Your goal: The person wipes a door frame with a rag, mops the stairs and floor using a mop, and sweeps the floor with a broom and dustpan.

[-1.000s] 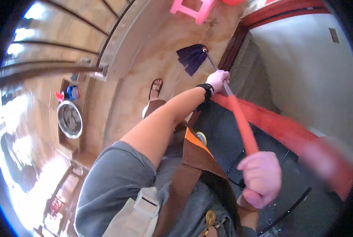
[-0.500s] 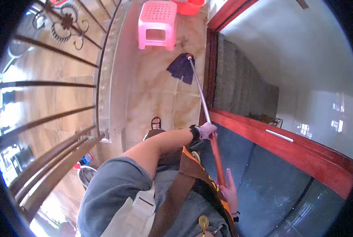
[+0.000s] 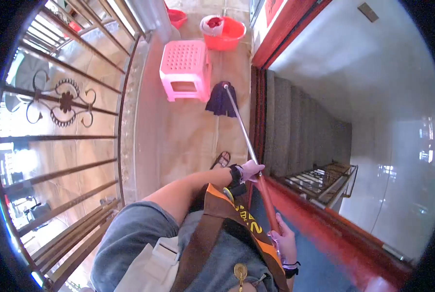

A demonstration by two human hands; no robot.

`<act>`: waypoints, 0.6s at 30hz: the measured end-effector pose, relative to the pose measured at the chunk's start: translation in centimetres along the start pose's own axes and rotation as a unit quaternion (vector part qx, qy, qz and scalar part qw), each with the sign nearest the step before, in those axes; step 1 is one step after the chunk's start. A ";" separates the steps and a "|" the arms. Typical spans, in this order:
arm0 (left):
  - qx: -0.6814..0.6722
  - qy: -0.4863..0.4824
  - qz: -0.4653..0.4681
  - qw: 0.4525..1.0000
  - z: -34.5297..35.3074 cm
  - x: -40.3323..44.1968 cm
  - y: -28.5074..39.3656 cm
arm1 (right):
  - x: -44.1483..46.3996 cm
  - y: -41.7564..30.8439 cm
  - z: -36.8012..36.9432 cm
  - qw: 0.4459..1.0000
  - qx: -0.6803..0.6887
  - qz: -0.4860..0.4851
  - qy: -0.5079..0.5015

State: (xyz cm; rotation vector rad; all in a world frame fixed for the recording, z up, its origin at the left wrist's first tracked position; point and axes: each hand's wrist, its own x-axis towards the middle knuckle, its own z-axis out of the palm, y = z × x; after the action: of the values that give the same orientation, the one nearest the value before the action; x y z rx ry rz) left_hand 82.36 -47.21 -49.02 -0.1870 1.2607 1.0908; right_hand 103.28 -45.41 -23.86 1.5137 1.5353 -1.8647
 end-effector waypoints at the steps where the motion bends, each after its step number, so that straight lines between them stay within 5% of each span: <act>1: -0.014 -0.010 -0.010 1.000 -0.1 0.7 2.5 | 1.2 -2.5 -0.4 1.000 -0.005 0.006 0.001; 3: -0.030 -0.056 -0.039 0.997 -0.4 2.8 6.2 | 3.1 -6.8 -1.2 0.999 -0.037 -0.008 -0.012; 6: 0.123 -0.120 0.131 0.976 -3.5 7.3 10.0 | 6.7 -11.5 -2.3 0.992 -0.119 -0.038 -0.030; 9: 0.133 -0.069 0.154 0.977 -5.4 9.9 14.4 | 12.9 -12.6 -2.1 0.974 -0.119 -0.191 -0.013; 12: 0.379 -0.037 0.226 0.897 -8.3 13.0 19.9 | 16.1 -18.0 -0.6 0.964 -0.156 -0.215 -0.030; 14: 0.361 0.009 0.182 0.915 -9.7 13.6 23.9 | 19.5 -20.9 0.6 0.937 -0.220 -0.269 -0.019; 16: 0.065 0.086 0.028 0.994 -10.1 13.4 28.7 | 20.8 -25.5 1.4 0.973 -0.148 -0.174 -0.032; 18: 0.062 0.080 0.026 0.994 -10.8 12.7 33.1 | 23.8 -27.7 0.6 0.968 -0.170 -0.183 -0.017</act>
State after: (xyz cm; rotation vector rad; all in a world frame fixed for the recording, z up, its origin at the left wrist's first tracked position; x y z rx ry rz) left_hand 49.51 -30.02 -49.22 -0.1505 1.4803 1.0545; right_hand 72.57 -26.27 -28.93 1.0967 2.1032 -1.6699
